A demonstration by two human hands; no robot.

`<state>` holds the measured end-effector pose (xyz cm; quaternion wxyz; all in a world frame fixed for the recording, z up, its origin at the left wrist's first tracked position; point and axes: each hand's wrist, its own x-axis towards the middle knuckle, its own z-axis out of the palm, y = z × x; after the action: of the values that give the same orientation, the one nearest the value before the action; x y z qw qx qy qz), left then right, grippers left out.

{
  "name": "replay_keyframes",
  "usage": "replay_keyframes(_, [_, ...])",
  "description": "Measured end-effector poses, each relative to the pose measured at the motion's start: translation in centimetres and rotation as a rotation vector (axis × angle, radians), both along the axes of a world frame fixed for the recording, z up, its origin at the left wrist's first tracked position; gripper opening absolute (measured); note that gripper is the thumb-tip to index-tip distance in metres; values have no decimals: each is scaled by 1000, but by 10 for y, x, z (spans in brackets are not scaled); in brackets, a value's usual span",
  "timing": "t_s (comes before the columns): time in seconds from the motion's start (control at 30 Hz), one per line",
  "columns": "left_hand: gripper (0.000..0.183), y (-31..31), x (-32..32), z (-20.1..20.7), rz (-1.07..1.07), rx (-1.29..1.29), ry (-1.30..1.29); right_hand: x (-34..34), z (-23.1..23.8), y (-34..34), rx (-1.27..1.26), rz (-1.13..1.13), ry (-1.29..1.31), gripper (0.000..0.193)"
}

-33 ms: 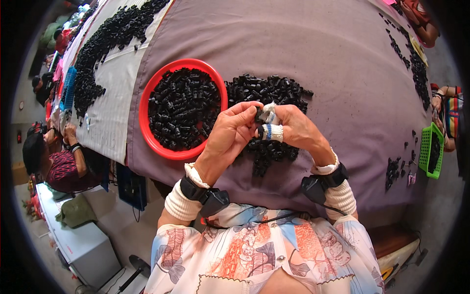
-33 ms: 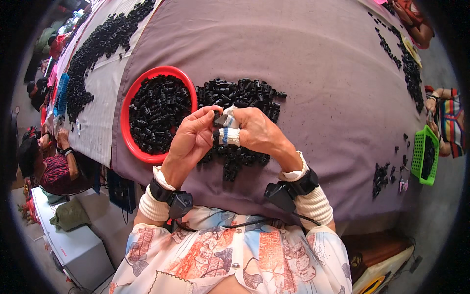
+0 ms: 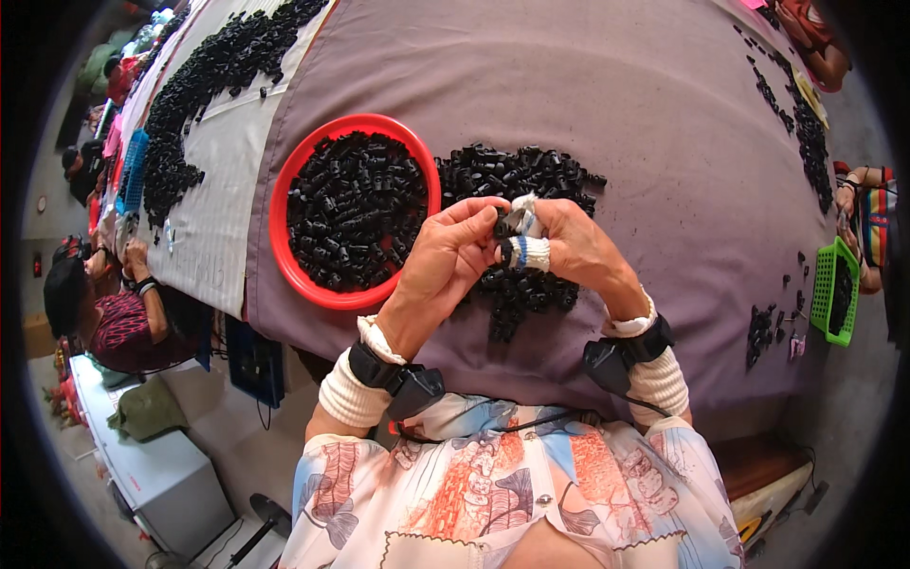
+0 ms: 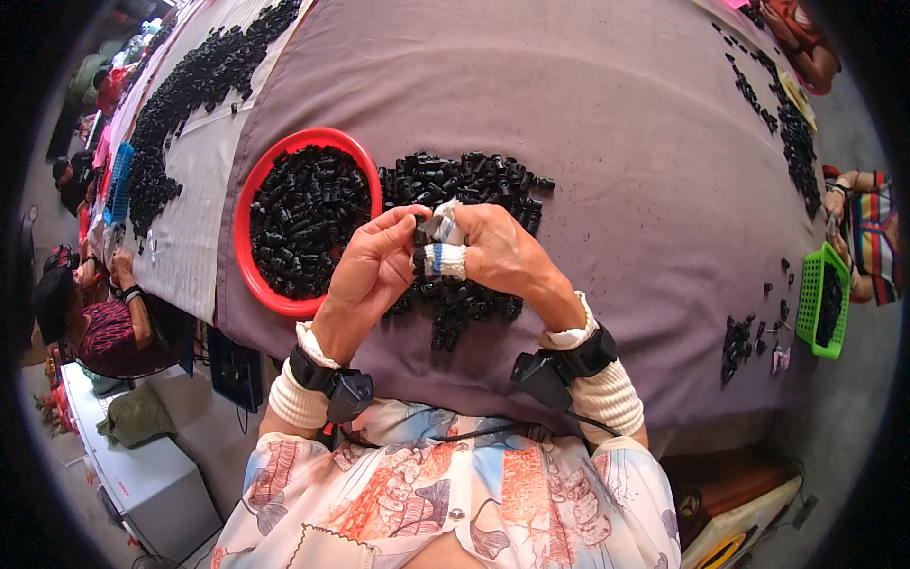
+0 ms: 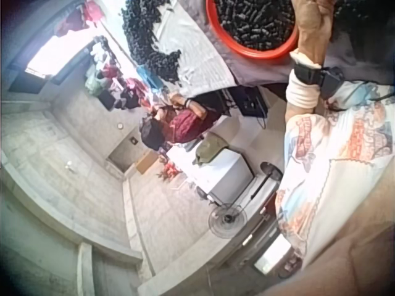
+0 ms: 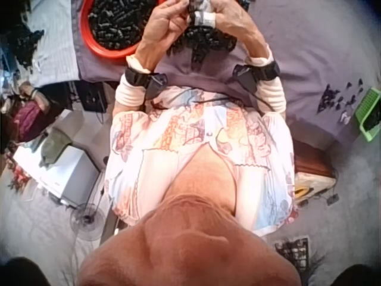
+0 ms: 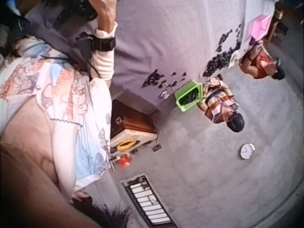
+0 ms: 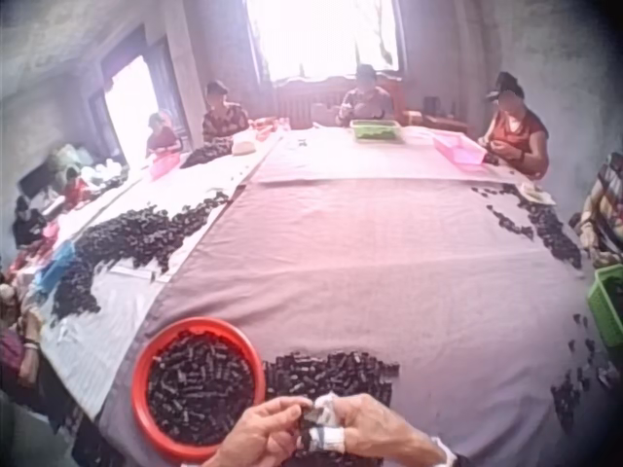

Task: The person picks up a black plastic toggle from a pile, trims excess material from it using a small blade, and places the finished piece into a red plate.

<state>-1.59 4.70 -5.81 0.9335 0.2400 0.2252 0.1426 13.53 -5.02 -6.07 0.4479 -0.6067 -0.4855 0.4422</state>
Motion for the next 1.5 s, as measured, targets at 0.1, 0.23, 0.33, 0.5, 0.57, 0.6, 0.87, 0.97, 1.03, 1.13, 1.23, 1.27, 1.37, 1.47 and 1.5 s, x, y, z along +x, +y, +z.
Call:
replay_keyframes(0.1, [18,-6,4,5,48,33,75,4,3,5,65,11,-96,39])
replay_keyframes(0.23, [18,-4,3,2,39,33,49,3,5,5,25,45,-118,40])
replay_keyframes(0.33, [18,-5,3,5,56,39,59,2,1,4,-21,59,-90,37])
replay_keyframes(0.5, [18,2,0,0,61,76,52,-2,4,0,23,103,-150,34])
replay_keyframes(0.57, [18,11,-3,0,94,162,59,-1,5,0,6,151,-206,31])
replay_keyframes(0.6, [18,18,-6,-2,122,202,73,-2,8,0,8,153,-206,31])
replay_keyframes(0.87, [22,76,-62,-1,433,630,482,17,22,-8,-124,-156,88,17])
replay_keyframes(0.97, [23,80,-68,2,544,756,594,25,22,-12,-86,-212,151,18])
replay_keyframes(1.03, [21,75,-60,4,459,783,568,26,20,-13,-84,-221,162,20])
replay_keyframes(1.13, [16,60,-38,6,207,867,625,27,19,-14,-91,-221,170,22])
replay_keyframes(1.23, [17,51,-10,8,113,985,572,30,13,-17,-108,-213,159,23])
replay_keyframes(1.27, [18,52,-4,5,94,1203,620,30,12,-17,-113,-201,153,25])
replay_keyframes(1.37, [22,53,9,-6,56,1579,727,29,19,-19,-153,-209,101,24])
replay_keyframes(1.47, [24,50,20,-11,-1,1770,867,29,18,-18,-140,-217,109,20])
replay_keyframes(1.5, [23,48,22,-12,9,1835,885,28,18,-18,-140,-217,110,20])
